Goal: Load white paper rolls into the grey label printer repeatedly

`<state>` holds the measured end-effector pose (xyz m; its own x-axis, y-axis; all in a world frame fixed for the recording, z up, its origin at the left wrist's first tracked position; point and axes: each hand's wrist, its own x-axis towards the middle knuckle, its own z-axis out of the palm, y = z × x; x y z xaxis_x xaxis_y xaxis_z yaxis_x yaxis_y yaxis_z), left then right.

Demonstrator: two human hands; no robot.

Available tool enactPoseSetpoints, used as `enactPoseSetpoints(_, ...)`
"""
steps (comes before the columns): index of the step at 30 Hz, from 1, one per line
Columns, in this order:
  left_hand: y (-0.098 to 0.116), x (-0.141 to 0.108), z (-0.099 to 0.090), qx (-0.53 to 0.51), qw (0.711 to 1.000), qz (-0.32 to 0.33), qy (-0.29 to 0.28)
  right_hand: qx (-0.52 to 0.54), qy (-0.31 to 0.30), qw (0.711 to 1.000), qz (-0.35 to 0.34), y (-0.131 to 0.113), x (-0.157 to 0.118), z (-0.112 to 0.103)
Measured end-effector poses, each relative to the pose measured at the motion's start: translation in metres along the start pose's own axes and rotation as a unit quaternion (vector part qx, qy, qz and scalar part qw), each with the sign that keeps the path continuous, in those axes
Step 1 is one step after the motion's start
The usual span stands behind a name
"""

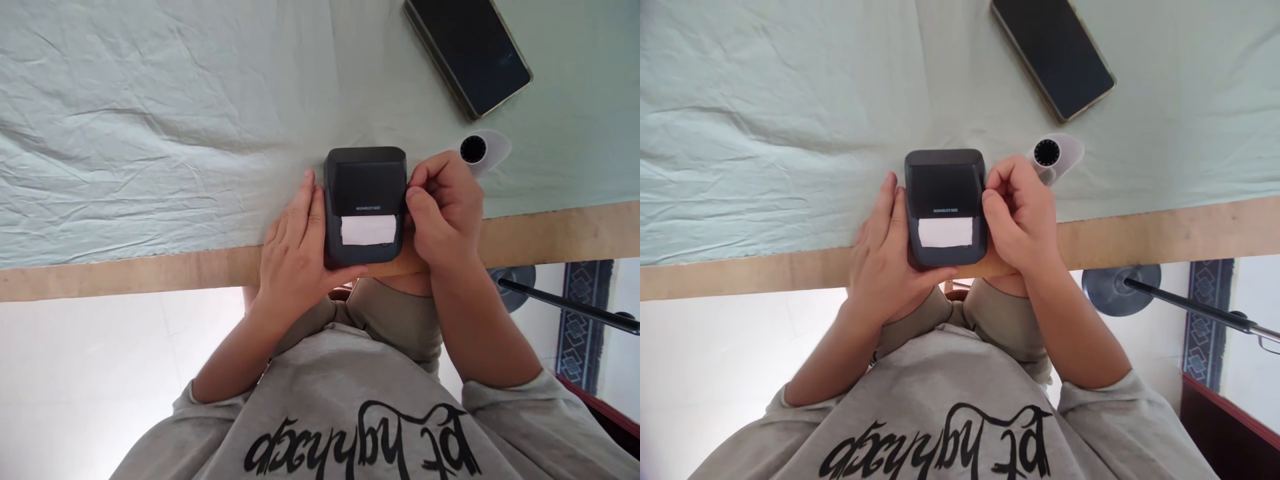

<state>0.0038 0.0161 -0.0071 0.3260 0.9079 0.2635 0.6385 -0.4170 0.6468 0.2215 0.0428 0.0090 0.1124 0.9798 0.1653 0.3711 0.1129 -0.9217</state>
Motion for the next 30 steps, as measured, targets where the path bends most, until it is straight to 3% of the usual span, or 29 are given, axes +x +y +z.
enactPoseSetpoints(7,0.012,0.005,-0.013,0.091,0.994,-0.026,-0.048,-0.009,-0.017,1.000,-0.017,-0.004,0.001,0.000)
enactPoseSetpoints(16,0.007,0.006,-0.008,0.072,0.997,-0.012,-0.017,-0.013,-0.041,0.999,-0.002,-0.006,0.004,-0.003)
enactPoseSetpoints(21,0.006,0.008,-0.010,0.055,0.998,-0.012,-0.023,-0.021,-0.068,0.997,0.009,-0.005,0.007,-0.005)
enactPoseSetpoints(30,0.009,0.010,-0.015,0.058,0.997,-0.029,-0.035,-0.030,-0.065,0.997,-0.005,0.001,0.002,-0.006)
